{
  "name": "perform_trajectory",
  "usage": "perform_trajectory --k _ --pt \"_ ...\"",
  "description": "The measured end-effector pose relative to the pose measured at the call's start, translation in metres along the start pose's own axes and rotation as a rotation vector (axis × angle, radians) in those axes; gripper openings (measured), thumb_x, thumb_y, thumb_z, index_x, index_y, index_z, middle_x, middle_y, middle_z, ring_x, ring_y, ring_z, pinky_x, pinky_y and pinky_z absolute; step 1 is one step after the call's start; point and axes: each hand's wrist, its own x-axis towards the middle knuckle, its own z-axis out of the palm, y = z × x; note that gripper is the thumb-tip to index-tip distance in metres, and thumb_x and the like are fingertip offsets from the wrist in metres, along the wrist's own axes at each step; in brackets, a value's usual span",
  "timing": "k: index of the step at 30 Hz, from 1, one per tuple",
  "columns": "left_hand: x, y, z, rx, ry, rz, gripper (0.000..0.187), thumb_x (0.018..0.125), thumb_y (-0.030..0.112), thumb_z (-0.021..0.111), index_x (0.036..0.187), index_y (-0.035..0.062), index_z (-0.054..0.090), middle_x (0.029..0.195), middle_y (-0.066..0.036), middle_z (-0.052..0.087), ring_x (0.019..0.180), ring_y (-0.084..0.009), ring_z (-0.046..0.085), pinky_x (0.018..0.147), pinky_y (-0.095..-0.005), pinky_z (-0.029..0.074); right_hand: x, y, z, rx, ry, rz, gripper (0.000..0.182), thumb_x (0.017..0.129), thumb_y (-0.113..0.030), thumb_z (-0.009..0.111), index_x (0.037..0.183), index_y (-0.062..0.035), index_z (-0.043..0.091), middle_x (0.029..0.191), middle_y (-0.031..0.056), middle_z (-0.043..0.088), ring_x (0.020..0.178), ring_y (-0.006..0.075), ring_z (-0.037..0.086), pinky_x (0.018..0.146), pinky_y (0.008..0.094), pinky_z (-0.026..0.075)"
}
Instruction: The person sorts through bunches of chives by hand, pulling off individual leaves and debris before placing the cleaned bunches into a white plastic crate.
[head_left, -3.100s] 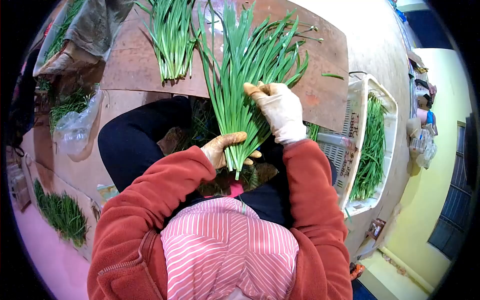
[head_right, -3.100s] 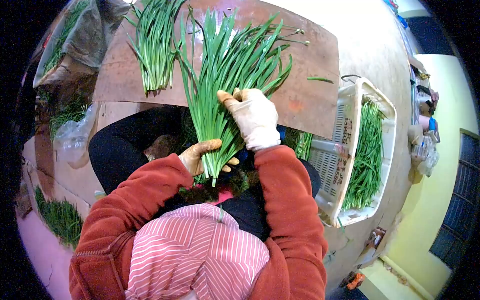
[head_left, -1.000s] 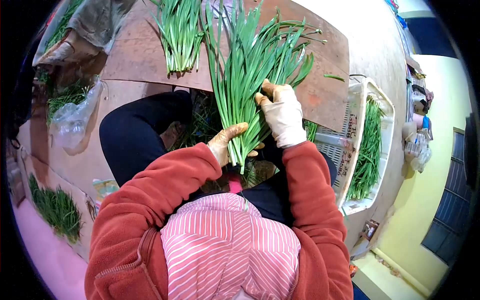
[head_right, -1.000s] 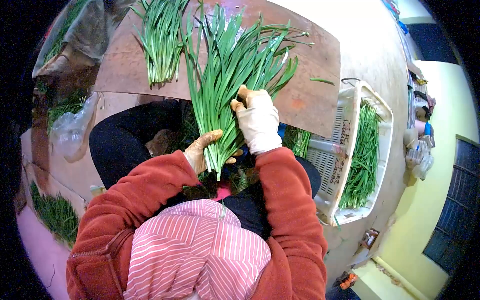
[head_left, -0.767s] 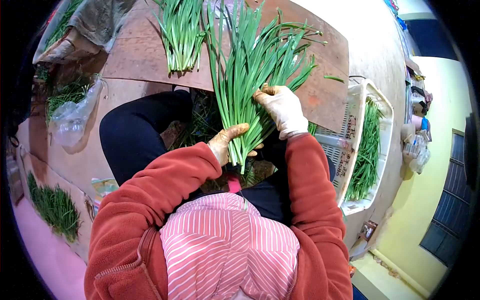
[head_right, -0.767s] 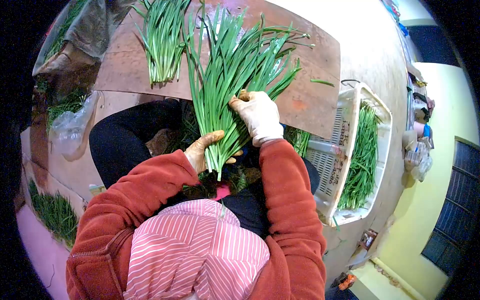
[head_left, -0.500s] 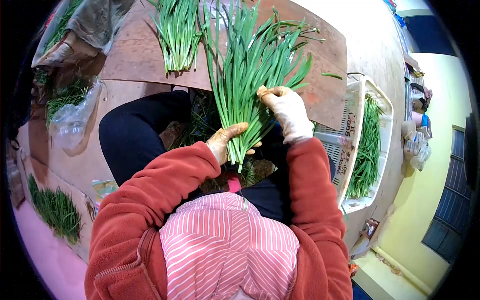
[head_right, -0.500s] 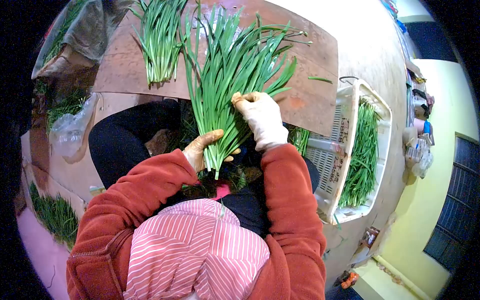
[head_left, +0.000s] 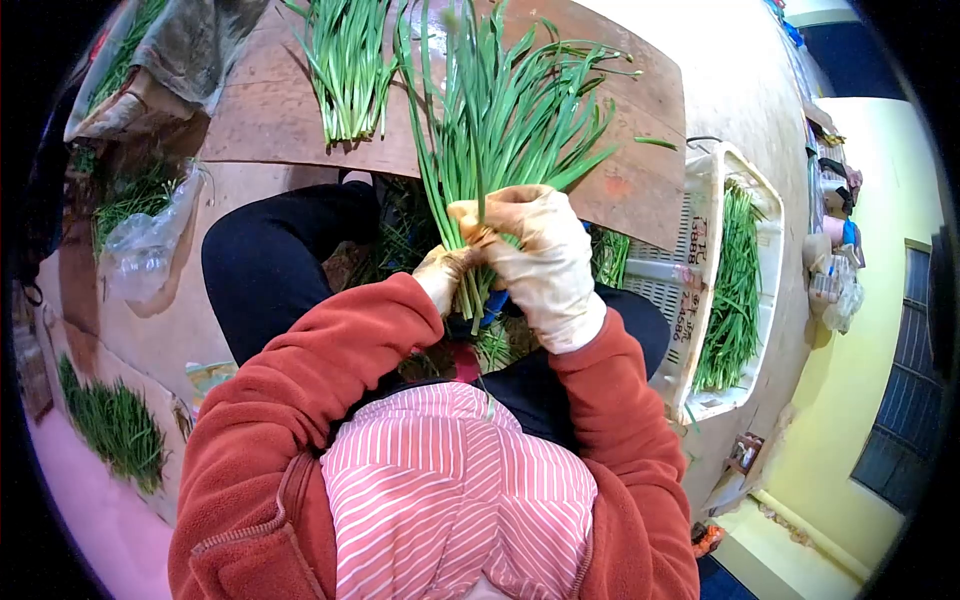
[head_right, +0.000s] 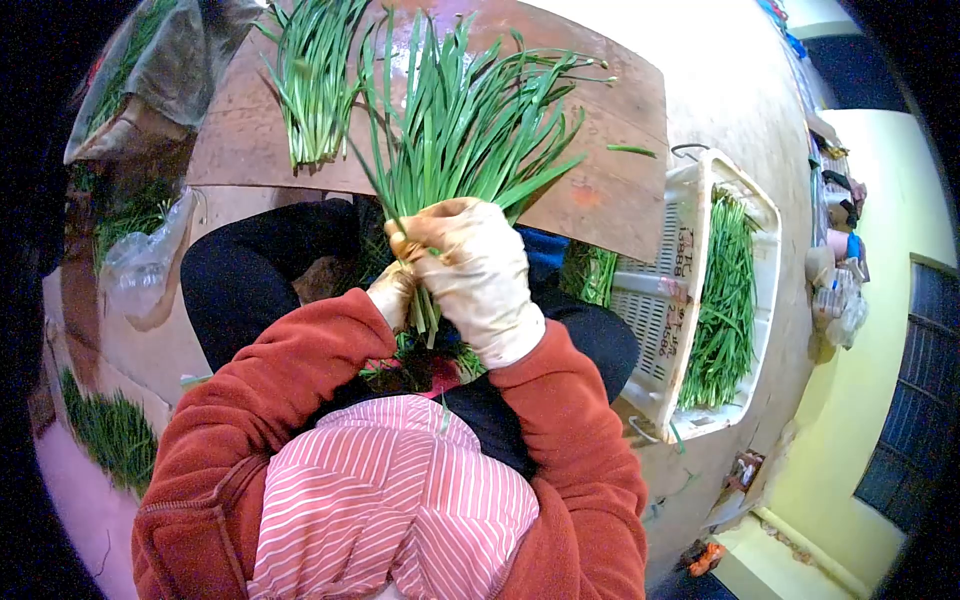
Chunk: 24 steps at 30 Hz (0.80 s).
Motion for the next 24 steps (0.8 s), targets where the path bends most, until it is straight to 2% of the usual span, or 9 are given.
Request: perform_trajectory --k 2,5,6,9,13,14,20,23,24 --pt "0.002 0.004 -0.007 0.072 -0.015 -0.111 0.026 0.083 0.023 0.065 0.099 0.0040 0.059 0.080 -0.006 0.064 0.065 -0.0171 0.063 0.056 -0.0280 0.053 -0.003 0.005 -0.001 -0.101 0.098 -0.190 0.012 0.079 -0.012 0.064 0.089 -0.0061 0.067 0.084 0.0099 0.065 0.077 0.0197 0.062 0.069 0.0312 0.049" --pt "-0.003 0.015 0.000 0.139 0.001 -0.208 0.029 0.082 0.027 0.066 0.100 0.0045 0.060 0.080 -0.007 0.064 0.066 -0.0165 0.064 0.054 -0.0261 0.052 -0.004 0.003 -0.018 0.812 0.445 0.376 0.017 0.090 -0.013 0.052 0.099 -0.0009 0.059 0.081 0.0056 0.063 0.068 0.0092 0.057 0.060 0.0214 0.046" --pt "-0.002 0.014 -0.002 0.138 -0.002 -0.205 0.029 0.082 0.027 0.066 0.100 0.0045 0.060 0.080 -0.007 0.064 0.066 -0.0165 0.064 0.054 -0.0261 0.052 -0.008 0.017 -0.032 0.828 0.314 0.424 0.017 0.091 -0.015 0.051 0.099 -0.0022 0.058 0.077 0.0031 0.061 0.057 0.0040 0.049 0.049 0.0157 0.038" --pt "0.004 0.009 -0.010 0.183 -0.067 -0.206 0.035 0.083 0.029 0.064 0.108 0.0052 0.057 0.092 -0.007 0.065 0.071 -0.0194 0.066 0.057 -0.0261 0.054 -0.007 0.027 -0.030 0.639 0.248 0.576 0.029 0.091 -0.024 0.055 0.111 -0.0043 0.057 0.073 -0.0020 0.060 0.053 0.0015 0.042 0.049 0.0153 0.034" --pt "0.003 0.008 -0.007 0.181 -0.066 -0.178 0.036 0.084 0.029 0.063 0.109 0.0049 0.056 0.093 -0.008 0.065 0.075 -0.0203 0.066 0.059 -0.0269 0.055 -0.001 0.049 0.009 0.354 0.127 0.625 0.056 0.080 -0.034 0.068 0.120 0.0022 0.053 0.101 0.0072 0.063 0.070 0.0119 0.055 0.064 0.0237 0.045" --pt "0.003 0.008 -0.007 0.175 -0.082 -0.169 0.037 0.084 0.030 0.063 0.110 0.0049 0.056 0.094 -0.007 0.065 0.077 -0.0205 0.066 0.060 -0.0274 0.055 0.003 0.054 0.012 0.097 0.029 0.627 0.058 0.079 -0.035 0.069 0.119 0.0028 0.053 0.094 0.0076 0.064 0.069 0.0140 0.056 0.065 0.0254 0.046" --pt "0.004 0.009 -0.010 0.104 -0.122 -0.186 0.037 0.085 0.030 0.061 0.112 0.0053 0.055 0.099 -0.008 0.064 0.082 -0.0221 0.065 0.062 -0.0292 0.056 -0.009 0.045 0.006 0.363 -0.171 0.740 0.033 0.085 -0.029 0.062 0.093 0.0027 0.063 0.066 0.0057 0.062 0.060 0.0098 0.057 0.057 0.0246 0.045" --pt "0.005 0.006 -0.012 0.049 -0.163 -0.167 0.035 0.085 0.027 0.061 0.112 0.0050 0.055 0.097 -0.008 0.064 0.082 -0.0222 0.065 0.065 -0.0315 0.055 -0.018 0.025 0.015 0.298 0.026 0.529 0.029 0.087 -0.030 0.060 0.081 -0.0013 0.065 0.053 0.0047 0.055 0.047 0.0078 0.051 0.044 0.0272 0.042" --pt "0.005 0.004 -0.012 0.003 -0.188 -0.128 0.034 0.085 0.026 0.062 0.111 0.0048 0.056 0.094 -0.008 0.064 0.078 -0.0216 0.065 0.063 -0.0314 0.053 -0.024 0.028 0.016 0.179 0.045 0.509 0.026 0.086 -0.029 0.061 0.084 -0.0033 0.066 0.062 0.0080 0.059 0.054 0.0143 0.058 0.051 0.0294 0.046"
